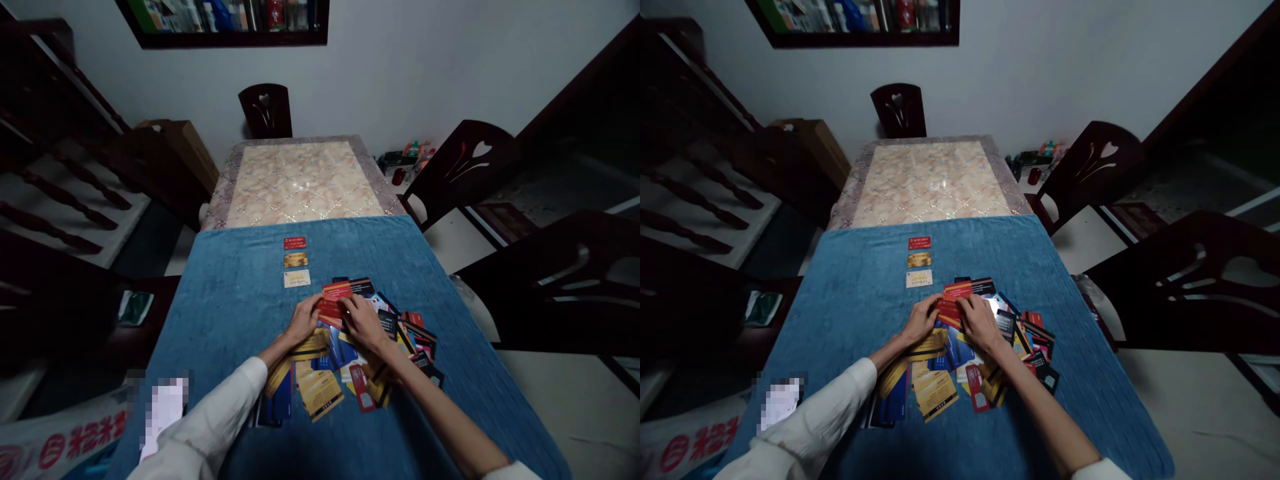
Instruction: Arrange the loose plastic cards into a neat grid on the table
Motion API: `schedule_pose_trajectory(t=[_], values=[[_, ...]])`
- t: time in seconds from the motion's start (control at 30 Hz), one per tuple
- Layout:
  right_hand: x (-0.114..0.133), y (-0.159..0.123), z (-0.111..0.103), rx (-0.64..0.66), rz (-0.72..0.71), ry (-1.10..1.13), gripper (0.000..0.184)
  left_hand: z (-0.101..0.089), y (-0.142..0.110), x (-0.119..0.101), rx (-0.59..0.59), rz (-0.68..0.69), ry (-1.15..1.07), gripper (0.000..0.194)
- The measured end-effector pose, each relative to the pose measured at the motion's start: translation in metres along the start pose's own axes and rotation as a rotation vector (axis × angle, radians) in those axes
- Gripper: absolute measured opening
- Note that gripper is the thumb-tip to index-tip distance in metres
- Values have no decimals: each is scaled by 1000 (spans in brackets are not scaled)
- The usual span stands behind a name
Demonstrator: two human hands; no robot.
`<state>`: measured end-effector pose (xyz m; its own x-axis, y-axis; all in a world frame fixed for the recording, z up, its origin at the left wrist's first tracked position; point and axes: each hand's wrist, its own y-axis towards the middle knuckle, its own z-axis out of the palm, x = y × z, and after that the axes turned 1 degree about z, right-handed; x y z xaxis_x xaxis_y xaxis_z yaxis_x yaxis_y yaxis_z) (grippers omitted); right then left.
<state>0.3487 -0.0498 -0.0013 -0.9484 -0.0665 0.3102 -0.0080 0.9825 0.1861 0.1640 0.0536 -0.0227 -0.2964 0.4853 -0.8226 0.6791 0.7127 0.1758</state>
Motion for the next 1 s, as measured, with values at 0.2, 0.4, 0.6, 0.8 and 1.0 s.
schedule_pose_trajectory(t=[0.2, 0.4, 0.6, 0.8, 1.0], values=[[10, 2, 0, 57, 34, -67, 47, -3, 1, -2, 0, -25, -30, 47], [12, 6, 4, 36, 32, -128, 53, -5, 3, 1, -4, -26, -40, 48], [9, 13, 6, -18, 9, -171, 51, -7, 4, 3, 12, 54, 8, 51], [8, 23, 6, -29, -25, -171, 48, -16, 6, 1, 47, 127, 130, 57], [5, 37, 5, -25, -68, -109, 45, -25, 12, 11, 14, 160, 248, 63]])
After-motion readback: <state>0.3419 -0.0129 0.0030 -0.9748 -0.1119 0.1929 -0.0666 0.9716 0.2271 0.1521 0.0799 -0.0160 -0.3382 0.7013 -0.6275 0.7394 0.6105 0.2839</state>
